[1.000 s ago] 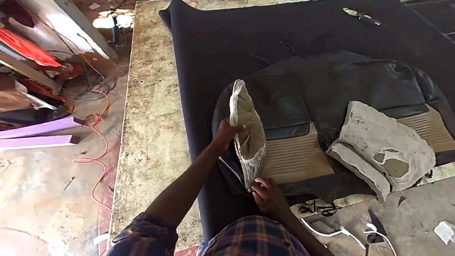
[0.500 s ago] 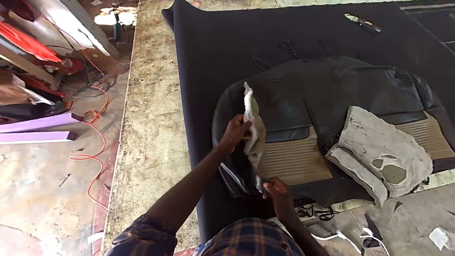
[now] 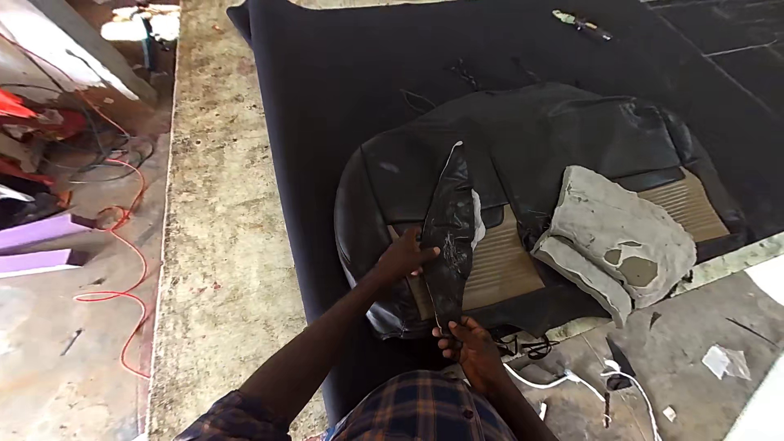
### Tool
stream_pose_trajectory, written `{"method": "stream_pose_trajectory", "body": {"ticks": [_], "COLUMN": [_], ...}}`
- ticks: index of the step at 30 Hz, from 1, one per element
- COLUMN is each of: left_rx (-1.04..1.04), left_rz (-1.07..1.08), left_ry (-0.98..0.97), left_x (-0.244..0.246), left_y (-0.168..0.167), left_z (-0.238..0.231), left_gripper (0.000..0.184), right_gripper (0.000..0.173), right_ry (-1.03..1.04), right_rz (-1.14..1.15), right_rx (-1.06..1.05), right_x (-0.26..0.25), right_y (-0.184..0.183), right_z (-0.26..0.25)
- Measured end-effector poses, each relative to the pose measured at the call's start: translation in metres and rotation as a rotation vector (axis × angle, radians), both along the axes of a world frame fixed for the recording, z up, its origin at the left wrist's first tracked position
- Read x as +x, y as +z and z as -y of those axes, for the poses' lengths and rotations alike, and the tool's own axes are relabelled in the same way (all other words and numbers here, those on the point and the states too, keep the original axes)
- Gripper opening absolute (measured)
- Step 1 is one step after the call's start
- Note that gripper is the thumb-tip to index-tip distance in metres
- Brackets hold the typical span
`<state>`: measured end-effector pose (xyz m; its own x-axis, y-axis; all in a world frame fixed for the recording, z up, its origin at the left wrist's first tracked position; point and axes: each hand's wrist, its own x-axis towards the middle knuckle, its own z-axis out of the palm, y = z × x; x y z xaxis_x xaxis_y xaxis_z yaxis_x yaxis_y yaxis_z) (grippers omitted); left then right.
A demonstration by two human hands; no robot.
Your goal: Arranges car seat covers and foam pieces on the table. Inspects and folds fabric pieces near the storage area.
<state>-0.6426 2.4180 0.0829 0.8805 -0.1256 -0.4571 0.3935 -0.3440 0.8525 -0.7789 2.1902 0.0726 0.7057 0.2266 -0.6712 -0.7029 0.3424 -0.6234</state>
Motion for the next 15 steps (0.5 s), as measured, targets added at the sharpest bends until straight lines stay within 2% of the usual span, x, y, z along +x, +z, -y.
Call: {"method": "stream_pose_trajectory", "body": {"ticks": [3,7,9,11,15], "left_rx": [0.023,-0.263,-0.308,-0.218,0.080], "left_rz": [-0.079,-0.085,-0.042,0.009,0.009], "left_ry": [-0.048,0.088,0.133,0.124,-0.029], "left_x": [0.001,0.008,0.013,0.018,0.019], "left_y": [0.003,-0.001,-0.002,-0.003,0.005], "left_z": [0.006,0.009,0.012,0.015,0.013], "left_gripper": [0.080,0.086,0.091,0.090,0.071], "right_gripper": [0.020,0.017,0.017,0.016,0.013], "right_ry": [0.005,0.015,0.041,0.066,0.013], "right_rz": [0.002,0.015,0.029,0.050,0.102], "right_rx": [0.053,0.123,0.147,0.197,0.432], "right_x": [0.001,0.003,0.005,0.005,0.005], "right_y": [0.005,0.011,0.011,0.013,0.025], "right_z": [0.001,0.005,0.007,0.007,0.009]}}
